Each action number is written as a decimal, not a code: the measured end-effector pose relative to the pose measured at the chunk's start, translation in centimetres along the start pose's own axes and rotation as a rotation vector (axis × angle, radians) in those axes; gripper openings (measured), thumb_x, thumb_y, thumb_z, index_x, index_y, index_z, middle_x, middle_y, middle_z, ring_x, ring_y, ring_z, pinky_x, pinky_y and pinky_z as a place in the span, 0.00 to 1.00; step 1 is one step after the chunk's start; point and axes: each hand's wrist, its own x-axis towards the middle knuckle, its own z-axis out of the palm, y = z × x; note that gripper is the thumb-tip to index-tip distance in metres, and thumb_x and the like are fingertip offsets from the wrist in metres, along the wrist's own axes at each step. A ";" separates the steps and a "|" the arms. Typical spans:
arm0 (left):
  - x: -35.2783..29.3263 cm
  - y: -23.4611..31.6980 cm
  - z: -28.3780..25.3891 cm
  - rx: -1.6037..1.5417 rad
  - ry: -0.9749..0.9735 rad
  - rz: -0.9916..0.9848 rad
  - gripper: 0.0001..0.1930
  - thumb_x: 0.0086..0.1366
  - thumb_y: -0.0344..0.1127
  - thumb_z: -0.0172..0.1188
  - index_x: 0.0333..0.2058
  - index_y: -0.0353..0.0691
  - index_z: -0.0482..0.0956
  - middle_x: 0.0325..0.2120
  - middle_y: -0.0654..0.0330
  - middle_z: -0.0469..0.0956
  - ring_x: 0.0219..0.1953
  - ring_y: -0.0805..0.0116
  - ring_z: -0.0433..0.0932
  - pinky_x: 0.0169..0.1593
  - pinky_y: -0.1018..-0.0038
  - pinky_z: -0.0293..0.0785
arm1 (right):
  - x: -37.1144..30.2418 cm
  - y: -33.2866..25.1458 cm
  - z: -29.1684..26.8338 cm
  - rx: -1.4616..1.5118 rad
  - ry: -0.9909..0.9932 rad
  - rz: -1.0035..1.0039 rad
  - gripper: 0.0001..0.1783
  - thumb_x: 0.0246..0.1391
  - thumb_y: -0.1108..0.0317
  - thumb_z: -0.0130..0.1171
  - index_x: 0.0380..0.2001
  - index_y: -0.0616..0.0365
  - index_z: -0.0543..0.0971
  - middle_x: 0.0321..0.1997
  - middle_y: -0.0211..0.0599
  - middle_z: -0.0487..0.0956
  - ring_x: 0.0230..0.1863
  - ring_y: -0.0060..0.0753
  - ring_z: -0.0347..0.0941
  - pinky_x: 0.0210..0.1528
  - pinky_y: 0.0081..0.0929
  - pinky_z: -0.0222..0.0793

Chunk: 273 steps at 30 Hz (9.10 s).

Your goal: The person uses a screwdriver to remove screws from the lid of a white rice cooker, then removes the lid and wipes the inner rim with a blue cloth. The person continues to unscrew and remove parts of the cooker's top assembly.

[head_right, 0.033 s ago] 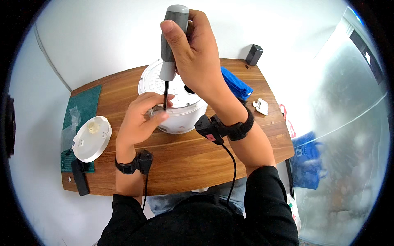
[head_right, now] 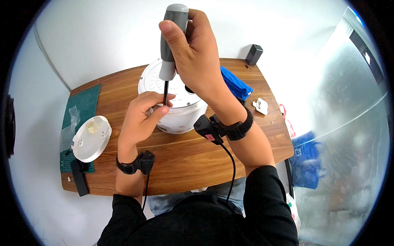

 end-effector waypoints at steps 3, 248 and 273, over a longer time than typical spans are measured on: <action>0.1 0.1 1.2 0.027 0.166 -0.058 0.08 0.62 0.34 0.65 0.37 0.39 0.86 0.20 0.59 0.79 0.27 0.62 0.75 0.42 0.67 0.67 | -0.2 -1.3 -0.1 -0.022 -0.032 0.072 0.30 0.61 0.52 0.64 0.51 0.69 0.70 0.29 0.35 0.78 0.27 0.16 0.73 0.22 0.14 0.69; -2.4 -2.9 -3.3 0.501 0.034 -0.085 0.35 0.43 0.35 0.78 0.54 0.45 0.77 0.63 0.57 0.69 0.67 0.52 0.63 0.70 0.57 0.59 | -14.1 0.6 -6.1 0.530 -0.107 0.559 0.30 0.55 0.72 0.66 0.59 0.62 0.68 0.50 0.46 0.81 0.47 0.30 0.78 0.46 0.28 0.75; 0.5 1.9 6.5 0.497 0.166 0.103 0.12 0.61 0.39 0.67 0.40 0.39 0.85 0.29 0.62 0.78 0.36 0.63 0.73 0.47 0.63 0.63 | -5.1 0.4 -7.2 0.028 0.186 0.090 0.24 0.59 0.64 0.66 0.50 0.70 0.71 0.34 0.40 0.82 0.34 0.20 0.78 0.35 0.18 0.75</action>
